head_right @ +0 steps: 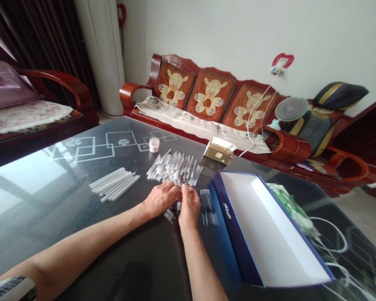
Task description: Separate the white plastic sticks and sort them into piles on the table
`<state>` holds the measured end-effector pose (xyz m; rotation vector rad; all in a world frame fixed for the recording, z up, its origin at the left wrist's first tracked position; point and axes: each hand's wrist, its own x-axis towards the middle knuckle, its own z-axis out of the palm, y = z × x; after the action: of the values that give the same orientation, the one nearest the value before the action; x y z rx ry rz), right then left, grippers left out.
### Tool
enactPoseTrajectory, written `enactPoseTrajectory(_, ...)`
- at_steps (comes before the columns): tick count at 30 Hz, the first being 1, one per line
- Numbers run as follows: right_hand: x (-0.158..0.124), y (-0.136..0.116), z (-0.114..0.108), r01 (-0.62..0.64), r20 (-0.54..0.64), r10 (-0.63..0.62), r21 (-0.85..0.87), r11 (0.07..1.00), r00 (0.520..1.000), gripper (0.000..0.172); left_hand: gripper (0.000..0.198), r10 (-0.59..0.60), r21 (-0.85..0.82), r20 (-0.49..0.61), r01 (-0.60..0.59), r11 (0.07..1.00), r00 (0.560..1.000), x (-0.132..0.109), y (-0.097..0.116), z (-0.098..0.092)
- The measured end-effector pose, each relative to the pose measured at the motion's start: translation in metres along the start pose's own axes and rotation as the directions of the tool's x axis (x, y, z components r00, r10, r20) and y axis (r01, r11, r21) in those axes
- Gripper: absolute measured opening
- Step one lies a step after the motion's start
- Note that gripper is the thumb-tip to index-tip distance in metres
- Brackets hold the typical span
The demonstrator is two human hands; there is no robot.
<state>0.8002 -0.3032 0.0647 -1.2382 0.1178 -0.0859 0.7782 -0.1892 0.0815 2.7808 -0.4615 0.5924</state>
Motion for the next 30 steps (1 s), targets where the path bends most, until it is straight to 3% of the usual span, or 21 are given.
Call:
enactPoseTrajectory(4,-0.002,-0.004,0.005,-0.058,-0.017,0.06,0.129,0.99,0.998,0.032,0.026,-0.05,-0.022,0.011,0.05,0.998,0.999,0.0,0.002,0.0)
enactPoseTrajectory(10,0.0,-0.002,0.003,-0.025,-0.05,0.031,0.123,0.992,0.998,0.031,0.028,-0.014,-0.096,0.026,0.016,0.995,1.0,0.0,-0.002,0.006)
enactPoseTrajectory(15,0.003,0.002,-0.002,0.016,-0.016,-0.015,0.065,0.998,1.0,0.033,0.027,-0.082,-0.327,0.057,0.096,0.94,0.995,0.005,0.0,-0.002)
enactPoseTrajectory(17,0.005,0.002,-0.005,0.016,0.011,-0.017,0.072,0.997,1.0,0.033,0.026,-0.136,-0.5,0.098,0.167,0.85,0.986,0.007,0.001,-0.008)
enactPoseTrajectory(19,0.01,-0.002,-0.01,0.01,0.036,-0.013,0.093,0.996,0.999,0.033,0.028,-0.15,-0.672,0.261,0.291,0.681,0.954,0.01,0.0,-0.013)
enactPoseTrajectory(21,0.016,-0.006,-0.017,0.005,0.038,-0.01,0.13,0.992,0.999,0.034,0.029,-0.119,-0.738,0.475,0.468,0.486,0.872,0.012,-0.002,-0.015)
enactPoseTrajectory(23,0.02,-0.01,-0.023,0.024,0.002,-0.025,0.156,0.987,1.0,0.035,0.029,-0.137,-0.71,0.578,0.579,0.401,0.804,0.015,-0.006,-0.018)
enactPoseTrajectory(24,0.019,-0.01,-0.025,0.053,-0.011,-0.052,0.132,0.99,0.999,0.035,0.03,-0.177,-0.694,0.562,0.577,0.43,0.808,0.016,-0.008,-0.019)
enactPoseTrajectory(26,0.015,-0.008,-0.027,0.164,0.013,-0.164,-0.022,0.986,0.986,0.034,0.033,-0.283,-0.619,0.416,0.497,0.609,0.864,0.018,-0.017,-0.024)
enactPoseTrajectory(28,0.008,-0.003,-0.025,0.299,0.101,-0.284,-0.196,0.934,0.953,0.033,0.034,-0.355,-0.387,0.232,0.421,0.821,0.906,0.018,-0.031,-0.031)
enactPoseTrajectory(30,0.003,0.001,-0.024,0.4,0.173,-0.364,-0.283,0.872,0.915,0.031,0.034,-0.409,-0.082,0.13,0.421,0.903,0.903,0.015,-0.048,-0.042)
